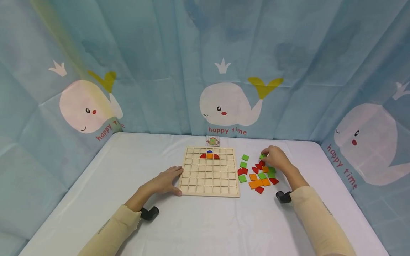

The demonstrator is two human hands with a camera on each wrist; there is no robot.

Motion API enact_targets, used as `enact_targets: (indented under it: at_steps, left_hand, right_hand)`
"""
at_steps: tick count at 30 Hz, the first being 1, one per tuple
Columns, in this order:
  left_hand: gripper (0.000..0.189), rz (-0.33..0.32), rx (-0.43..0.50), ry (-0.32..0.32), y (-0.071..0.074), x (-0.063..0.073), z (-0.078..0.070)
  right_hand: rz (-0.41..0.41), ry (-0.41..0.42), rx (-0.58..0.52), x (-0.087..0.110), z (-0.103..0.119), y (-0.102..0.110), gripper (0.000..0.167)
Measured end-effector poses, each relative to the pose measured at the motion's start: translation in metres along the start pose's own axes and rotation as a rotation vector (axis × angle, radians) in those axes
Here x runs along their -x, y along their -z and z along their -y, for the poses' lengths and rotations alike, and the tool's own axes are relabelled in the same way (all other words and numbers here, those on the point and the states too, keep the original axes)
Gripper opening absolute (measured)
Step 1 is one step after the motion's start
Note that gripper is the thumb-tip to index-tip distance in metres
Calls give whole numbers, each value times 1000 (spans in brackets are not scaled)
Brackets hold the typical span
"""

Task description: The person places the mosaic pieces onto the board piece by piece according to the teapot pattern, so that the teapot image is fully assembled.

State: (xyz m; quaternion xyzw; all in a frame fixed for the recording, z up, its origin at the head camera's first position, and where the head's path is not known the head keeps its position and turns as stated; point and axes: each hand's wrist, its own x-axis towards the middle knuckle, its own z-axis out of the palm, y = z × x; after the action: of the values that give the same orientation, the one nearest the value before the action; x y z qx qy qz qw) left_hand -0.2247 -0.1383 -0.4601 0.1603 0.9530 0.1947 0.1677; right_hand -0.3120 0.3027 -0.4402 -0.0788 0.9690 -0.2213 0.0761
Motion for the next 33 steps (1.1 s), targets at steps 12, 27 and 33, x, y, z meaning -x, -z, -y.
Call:
enact_targets:
  at_steps: [12,27,33]
  left_hand:
    - [99,6,-14,3,-1,-1,-1]
    - [98,12,-25,5,2,-1,-3]
    - [98,10,-22,3,1,-2,-2]
  right_hand:
    - [-12,24,8,-7,34,-2,33]
    - [-35,172,35,-15,66,-14,32]
    - [-44,275,37,-20,77,-22,29]
